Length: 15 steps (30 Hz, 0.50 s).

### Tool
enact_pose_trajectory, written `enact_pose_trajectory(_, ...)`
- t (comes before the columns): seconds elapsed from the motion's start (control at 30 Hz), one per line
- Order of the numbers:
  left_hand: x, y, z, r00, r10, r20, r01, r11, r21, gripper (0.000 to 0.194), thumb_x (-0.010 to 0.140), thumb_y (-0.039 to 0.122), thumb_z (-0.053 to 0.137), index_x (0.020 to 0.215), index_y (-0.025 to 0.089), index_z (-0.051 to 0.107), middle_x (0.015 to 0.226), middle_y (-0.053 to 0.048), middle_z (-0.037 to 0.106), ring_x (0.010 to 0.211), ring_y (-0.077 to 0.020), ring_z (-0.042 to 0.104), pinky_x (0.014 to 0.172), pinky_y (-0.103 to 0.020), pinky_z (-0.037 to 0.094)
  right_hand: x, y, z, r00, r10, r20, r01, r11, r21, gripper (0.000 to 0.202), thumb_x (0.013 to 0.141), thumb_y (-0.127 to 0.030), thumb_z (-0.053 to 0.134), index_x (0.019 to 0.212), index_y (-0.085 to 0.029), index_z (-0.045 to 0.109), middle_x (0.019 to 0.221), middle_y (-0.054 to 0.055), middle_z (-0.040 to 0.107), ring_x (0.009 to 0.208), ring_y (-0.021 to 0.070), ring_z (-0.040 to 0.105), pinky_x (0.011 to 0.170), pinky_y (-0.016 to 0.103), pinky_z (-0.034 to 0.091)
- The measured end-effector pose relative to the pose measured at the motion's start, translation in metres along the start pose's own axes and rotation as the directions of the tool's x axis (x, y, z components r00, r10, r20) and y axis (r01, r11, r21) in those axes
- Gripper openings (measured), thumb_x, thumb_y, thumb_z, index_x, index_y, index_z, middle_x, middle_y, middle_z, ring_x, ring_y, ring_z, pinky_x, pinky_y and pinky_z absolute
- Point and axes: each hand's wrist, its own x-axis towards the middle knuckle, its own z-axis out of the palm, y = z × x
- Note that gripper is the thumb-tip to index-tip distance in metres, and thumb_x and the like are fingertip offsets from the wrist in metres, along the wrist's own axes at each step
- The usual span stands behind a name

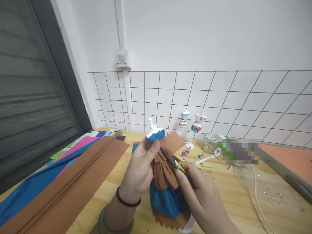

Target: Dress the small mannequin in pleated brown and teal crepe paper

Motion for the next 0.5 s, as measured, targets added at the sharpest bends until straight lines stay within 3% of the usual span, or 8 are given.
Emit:
enact_pose_trajectory(0.23, 0.0002, -0.0005, -0.0006, 1.000, 0.029, -0.002, -0.029, 0.999, 0.019, 0.033, 0.076, 0.030, 0.071, 0.107, 0.019, 0.064, 0.107, -0.006, 0.069, 0.107, -0.0230, 0.061, 0.096, -0.035, 0.045, 0.0009, -0.0035, 0.0002, 1.000, 0.026, -0.001, -0.026, 0.999, 0.023, 0.018, 0.094, -0.031, 0.039, 0.094, -0.021, 0.054, 0.072, 0.001, 0.067, 0.061, 0.0150, 0.066, 0.053, 0.023, 0.048)
enact_pose_trajectory(0.5, -0.0011, -0.0065, 0.0008, 0.997, 0.075, 0.004, -0.075, 0.997, 0.031, 0.045, 0.074, 0.030, 0.073, 0.116, 0.023, 0.060, 0.109, -0.006, 0.069, 0.107, -0.0232, 0.061, 0.096, -0.035, 0.046, -0.0004, -0.0040, -0.0003, 0.999, 0.021, -0.036, -0.021, 1.000, -0.012, 0.019, 0.094, -0.032, 0.038, 0.093, -0.021, 0.054, 0.073, 0.002, 0.068, 0.062, 0.0166, 0.065, 0.053, 0.025, 0.048)
